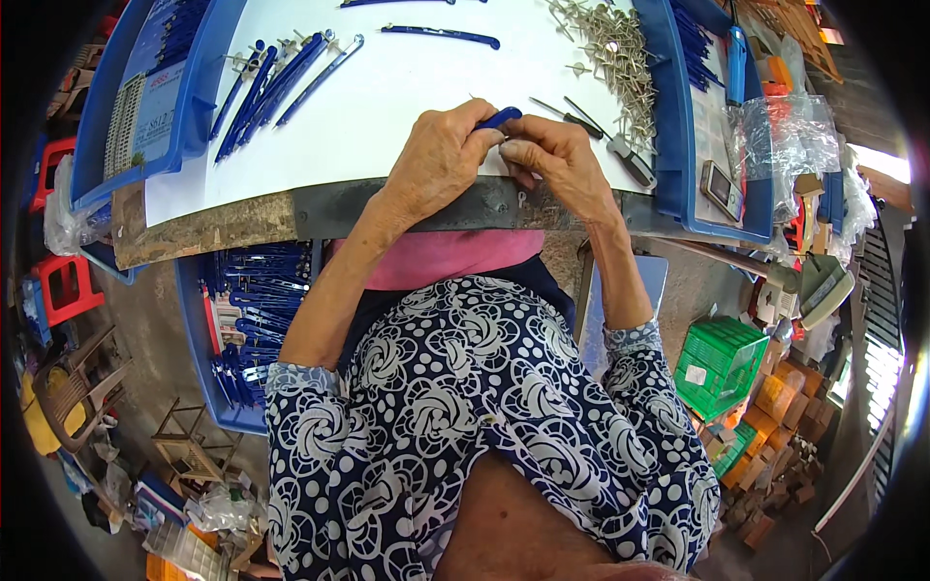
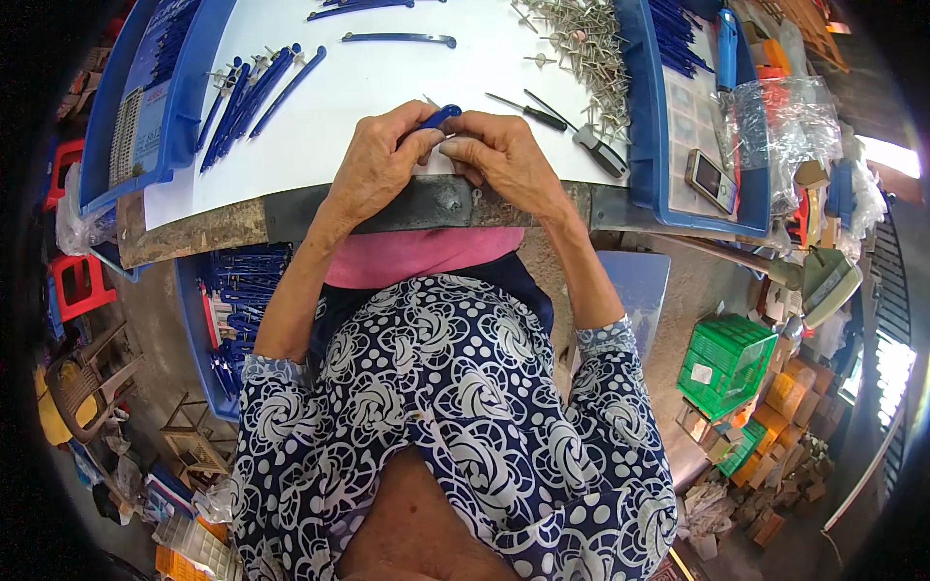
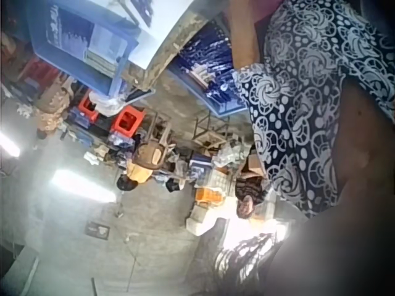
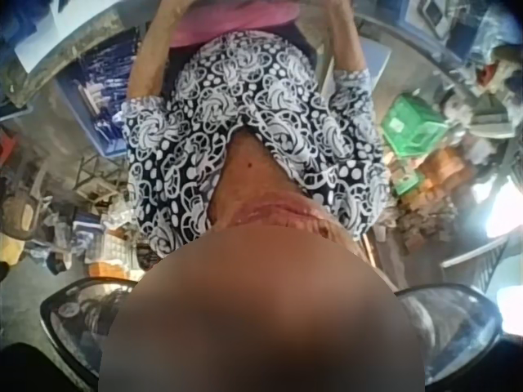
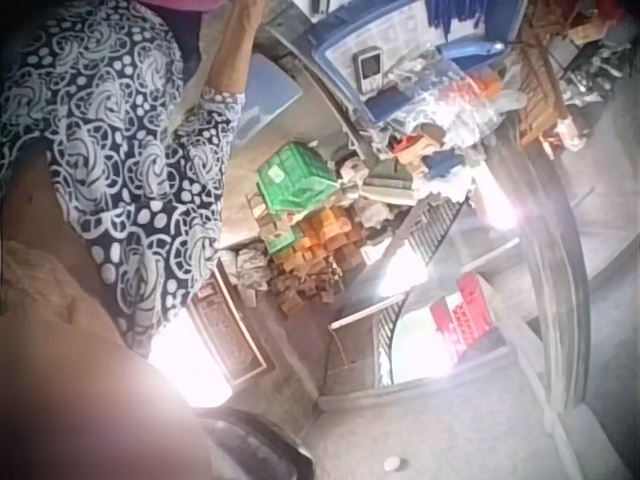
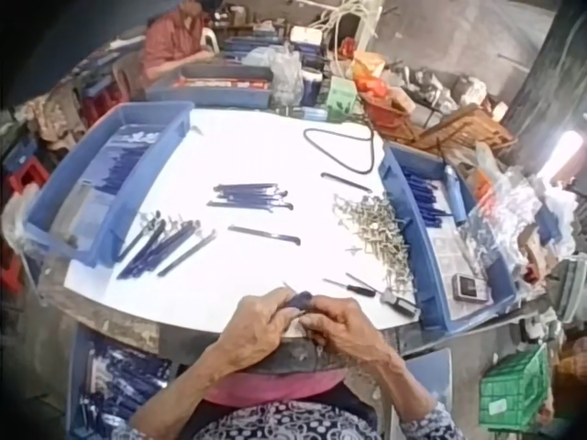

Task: Assembling clips onto blue pen bodies at a manual workstation.

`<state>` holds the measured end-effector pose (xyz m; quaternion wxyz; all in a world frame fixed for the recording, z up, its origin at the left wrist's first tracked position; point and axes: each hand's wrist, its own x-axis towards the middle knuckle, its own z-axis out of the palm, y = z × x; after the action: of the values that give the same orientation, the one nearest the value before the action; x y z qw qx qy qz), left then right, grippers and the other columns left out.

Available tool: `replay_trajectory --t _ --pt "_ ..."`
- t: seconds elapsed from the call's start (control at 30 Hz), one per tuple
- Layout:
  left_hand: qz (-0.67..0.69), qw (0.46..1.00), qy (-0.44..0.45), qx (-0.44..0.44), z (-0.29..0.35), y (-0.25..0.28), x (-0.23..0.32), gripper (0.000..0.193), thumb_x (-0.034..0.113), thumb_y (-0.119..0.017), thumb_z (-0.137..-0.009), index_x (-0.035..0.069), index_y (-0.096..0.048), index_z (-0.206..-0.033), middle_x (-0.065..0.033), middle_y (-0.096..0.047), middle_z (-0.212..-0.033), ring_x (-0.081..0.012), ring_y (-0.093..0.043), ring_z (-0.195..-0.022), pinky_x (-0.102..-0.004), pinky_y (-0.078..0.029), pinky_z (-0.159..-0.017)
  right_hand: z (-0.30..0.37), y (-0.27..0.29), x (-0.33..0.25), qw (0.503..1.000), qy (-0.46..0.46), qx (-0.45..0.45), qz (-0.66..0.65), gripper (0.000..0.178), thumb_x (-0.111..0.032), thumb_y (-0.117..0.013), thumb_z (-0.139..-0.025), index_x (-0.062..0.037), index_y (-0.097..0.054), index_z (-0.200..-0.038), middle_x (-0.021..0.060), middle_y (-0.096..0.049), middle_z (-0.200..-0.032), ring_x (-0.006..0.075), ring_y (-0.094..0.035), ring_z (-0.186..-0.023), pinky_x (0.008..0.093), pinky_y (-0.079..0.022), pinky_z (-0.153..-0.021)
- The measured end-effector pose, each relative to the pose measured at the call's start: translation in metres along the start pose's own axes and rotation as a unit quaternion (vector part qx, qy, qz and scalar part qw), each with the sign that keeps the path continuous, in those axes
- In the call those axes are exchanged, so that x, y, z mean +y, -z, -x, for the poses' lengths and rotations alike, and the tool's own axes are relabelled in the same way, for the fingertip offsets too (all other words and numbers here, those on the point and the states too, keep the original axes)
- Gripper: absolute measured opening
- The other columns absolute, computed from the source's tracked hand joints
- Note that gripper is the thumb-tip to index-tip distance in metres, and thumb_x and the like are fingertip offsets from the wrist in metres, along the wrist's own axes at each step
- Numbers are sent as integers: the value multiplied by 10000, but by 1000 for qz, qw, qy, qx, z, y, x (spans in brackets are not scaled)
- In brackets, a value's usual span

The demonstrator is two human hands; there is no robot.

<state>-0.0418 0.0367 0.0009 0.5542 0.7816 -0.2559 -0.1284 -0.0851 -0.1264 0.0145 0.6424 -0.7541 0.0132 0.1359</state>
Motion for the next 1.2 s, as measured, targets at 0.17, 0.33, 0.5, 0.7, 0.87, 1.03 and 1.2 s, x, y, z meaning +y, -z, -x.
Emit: replay_trajectory --t 0.17,0.33,0.5,0.7,0.87,1.03,1.2 --pt "27 1000 7 -14 -1 -1 -2 133 86 -518 -822 -21 -565 -885 -55 -526 -585 -104 -495 -538 -250 -410 -510 -4 0 3 1000 0 1 -16 146 -93 -627 -781 13 -577 -868 -24 -462 -568 37 -407 -459 175 -313 -402" --pt "17 1000 3 -18 -2 -1 -2 126 84 -510 -826 -20 -563 -872 -50 -518 -581 -104 -484 -530 -249 -403 -506 -5 1 7 1000 -12 -2 -18 159 -101 -635 -776 17 -568 -858 -20 -471 -586 38 -409 -467 177 -322 -407" --pt "-41 999 -6 -18 -2 2 2 130 91 -512 -825 -22 -559 -869 -51 -512 -573 -111 -480 -525 -258 -403 -508 -3 5 -1 997 -37 -22 -59 181 -124 -607 -801 30 -571 -890 1 -501 -613 57 -438 -505 195 -357 -465" --pt "-16 1000 11 -7 -3 8 6 136 90 -515 -822 -27 -560 -873 -58 -532 -585 -111 -487 -527 -257 -403 -506 -6 1 -4 1000 -9 8 -26 160 -97 -616 -783 26 -571 -875 1 -520 -614 53 -449 -500 184 -358 -454" --pt "-14 1000 22 -9 -3 9 9 141 94 -518 -822 -31 -563 -869 -62 -542 -594 -107 -494 -532 -255 -405 -508 -8 0 -7 1000 -12 22 16 150 -85 -637 -763 14 -571 -854 -12 -525 -603 39 -449 -487 174 -351 -430" --pt "-29 999 24 2 -2 10 8 148 102 -520 -823 -33 -564 -864 -66 -543 -594 -114 -499 -529 -262 -408 -505 -5 -3 -5 997 13 27 -74 146 -83 -623 -780 19 -564 -865 12 -537 -647 52 -463 -496 181 -363 -432" --pt "-45 999 3 5 -4 9 7 155 107 -523 -818 -37 -564 -857 -75 -549 -596 -116 -505 -528 -262 -410 -504 -8 1 -1 1000 5 8 -28 189 -112 -599 -805 32 -565 -923 23 -538 -669 69 -483 -530 195 -389 -476"
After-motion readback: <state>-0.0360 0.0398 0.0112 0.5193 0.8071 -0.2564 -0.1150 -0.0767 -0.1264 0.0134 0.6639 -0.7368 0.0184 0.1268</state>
